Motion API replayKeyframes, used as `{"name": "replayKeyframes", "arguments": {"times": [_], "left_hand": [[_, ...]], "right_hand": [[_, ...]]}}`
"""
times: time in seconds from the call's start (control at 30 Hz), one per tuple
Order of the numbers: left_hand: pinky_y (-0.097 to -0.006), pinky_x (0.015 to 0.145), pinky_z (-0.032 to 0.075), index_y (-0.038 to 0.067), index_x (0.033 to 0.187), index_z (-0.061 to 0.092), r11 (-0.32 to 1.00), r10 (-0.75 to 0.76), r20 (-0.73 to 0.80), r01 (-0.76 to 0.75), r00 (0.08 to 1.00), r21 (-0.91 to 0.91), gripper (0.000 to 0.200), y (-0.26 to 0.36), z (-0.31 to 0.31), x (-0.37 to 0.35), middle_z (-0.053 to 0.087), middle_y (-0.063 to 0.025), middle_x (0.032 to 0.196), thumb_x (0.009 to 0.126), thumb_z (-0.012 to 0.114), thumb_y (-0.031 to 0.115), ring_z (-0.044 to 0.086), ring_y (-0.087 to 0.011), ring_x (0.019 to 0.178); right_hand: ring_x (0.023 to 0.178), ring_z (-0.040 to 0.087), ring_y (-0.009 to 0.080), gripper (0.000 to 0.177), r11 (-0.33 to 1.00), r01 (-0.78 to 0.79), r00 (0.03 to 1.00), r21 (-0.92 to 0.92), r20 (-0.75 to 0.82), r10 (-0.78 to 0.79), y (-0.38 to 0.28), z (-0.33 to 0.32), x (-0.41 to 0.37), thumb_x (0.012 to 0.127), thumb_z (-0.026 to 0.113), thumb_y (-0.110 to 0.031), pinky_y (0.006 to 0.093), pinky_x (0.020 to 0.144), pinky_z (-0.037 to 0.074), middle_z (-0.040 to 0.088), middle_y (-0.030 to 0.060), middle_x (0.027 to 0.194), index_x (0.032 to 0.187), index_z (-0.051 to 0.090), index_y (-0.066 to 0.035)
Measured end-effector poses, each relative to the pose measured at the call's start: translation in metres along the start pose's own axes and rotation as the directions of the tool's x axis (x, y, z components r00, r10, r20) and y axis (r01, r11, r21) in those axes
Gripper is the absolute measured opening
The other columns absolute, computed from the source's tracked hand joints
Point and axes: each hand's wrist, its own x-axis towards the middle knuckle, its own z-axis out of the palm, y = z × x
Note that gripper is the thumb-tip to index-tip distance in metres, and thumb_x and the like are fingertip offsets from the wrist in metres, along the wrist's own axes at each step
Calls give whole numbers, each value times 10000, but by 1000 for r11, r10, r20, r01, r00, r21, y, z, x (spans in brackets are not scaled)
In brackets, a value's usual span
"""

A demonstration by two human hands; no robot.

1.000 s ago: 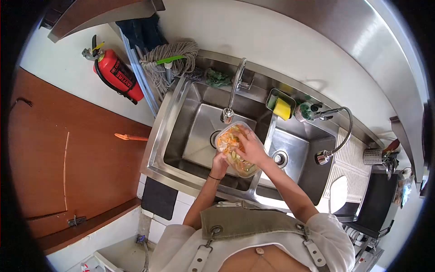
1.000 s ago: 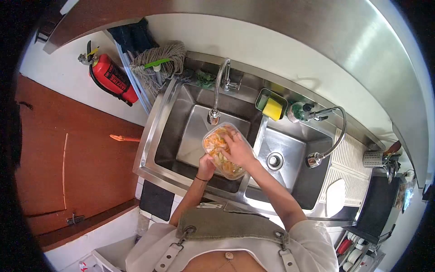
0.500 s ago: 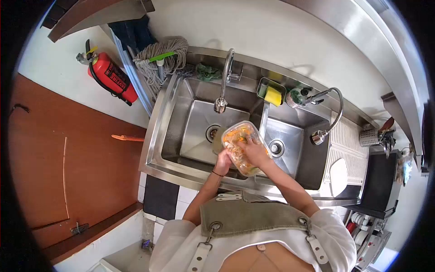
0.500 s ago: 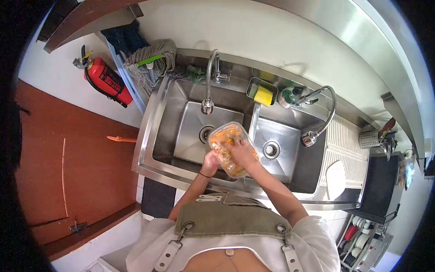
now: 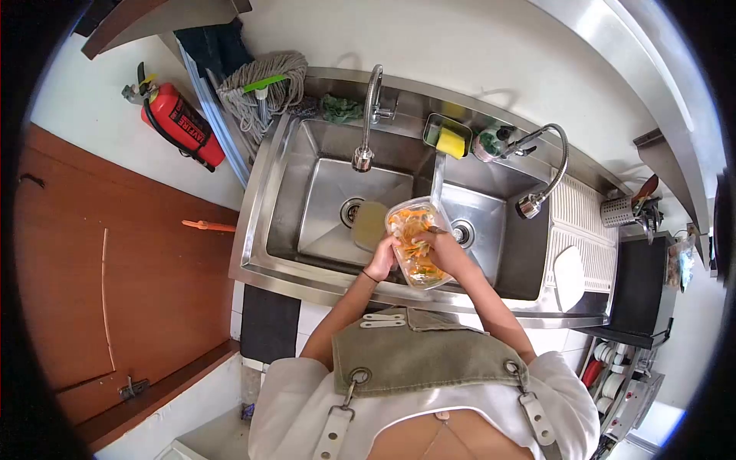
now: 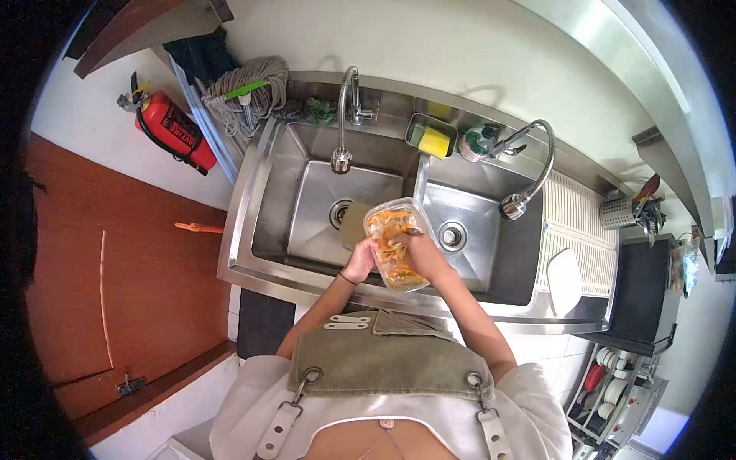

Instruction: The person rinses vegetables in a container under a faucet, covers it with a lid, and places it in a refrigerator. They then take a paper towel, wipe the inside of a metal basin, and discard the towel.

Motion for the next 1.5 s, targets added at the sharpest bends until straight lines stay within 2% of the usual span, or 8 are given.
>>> {"name": "replayKeyframes", "arguments": {"times": [0.13, 0.5, 0.63, 0.87, 1.1, 1.33, 1.4, 1.5], "left_hand": [[-322, 830, 453, 136, 1184, 468, 997, -46, 18, 45, 999, 59, 443, 2, 1, 4, 564, -21, 1074, 768, 492, 283, 554, -149, 974], [-343, 948, 387, 55, 1242, 453, 995, -57, -9, 57, 998, 87, 491, 17, 22, -7, 547, -55, 1199, 850, 421, 350, 520, -177, 1103], [-339, 949, 391, 62, 1248, 454, 996, -40, 14, 39, 999, 76, 478, 8, 12, 4, 552, -47, 1194, 884, 382, 363, 517, -168, 1108], [-349, 955, 396, 73, 1278, 427, 995, -43, 31, 40, 999, 95, 501, 9, 14, 5, 534, -49, 1223, 900, 370, 396, 511, -172, 1122], [-344, 979, 382, 84, 1312, 395, 996, -27, 95, 19, 995, 86, 537, 10, 18, 3, 505, -52, 1266, 912, 362, 441, 490, -176, 1158], [-349, 1002, 358, 75, 1326, 385, 992, -60, 53, 54, 997, 112, 546, 17, 26, -3, 494, -59, 1285, 919, 346, 437, 471, -189, 1183], [-350, 1007, 353, 74, 1329, 381, 994, -48, 55, 42, 997, 99, 547, 16, 26, -3, 491, -61, 1288, 921, 341, 435, 468, -191, 1187], [-353, 1013, 348, 73, 1338, 370, 996, -31, 72, 24, 997, 89, 552, 15, 27, -2, 485, -64, 1294, 924, 333, 435, 464, -194, 1192]], "right_hand": [[1019, 544, 375, 462, 999, -31, 998, -23, 53, 32, -23, -17, -6, 624, 617, 50, 394, 896, 440, 580, 217, 1072, 1070, 604, -72], [1320, 189, 442, 998, 934, -155, 967, -322, 143, 209, -23, 5, -32, 546, 806, -212, 493, 1081, 207, 299, 288, 1356, 1378, 261, -295], [1260, 308, 452, 883, 874, -118, 991, -471, 4, 136, -11, 20, -25, 586, 771, -172, 493, 1019, 326, 340, 273, 1330, 1338, 327, -303], [1023, 542, 393, 657, 943, -263, 947, -202, 133, 292, 6, 8, -3, 557, 675, -1, 425, 859, 466, 483, 246, 1199, 1165, 512, -193], [920, 569, 401, 574, 1000, 2, 996, -22, -88, -4, 2, -6, -2, 608, 629, 8, 450, 777, 484, 569, 230, 1011, 1151, 512, -139], [1184, 408, 424, 661, 992, -84, 994, -98, 65, 91, -21, 1, -7, 611, 679, -49, 451, 976, 377, 493, 260, 1184, 1236, 479, -133], [1238, 325, 470, 624, 916, -68, 997, -395, 15, 80, -34, 10, -14, 656, 682, -141, 525, 991, 312, 343, 325, 1324, 1245, 482, -185], [1318, 186, 462, 658, 915, -97, 992, -392, 32, 119, -18, 29, -15, 673, 665, -151, 553, 1041, 219, 184, 342, 1403, 1290, 451, -234]]}}
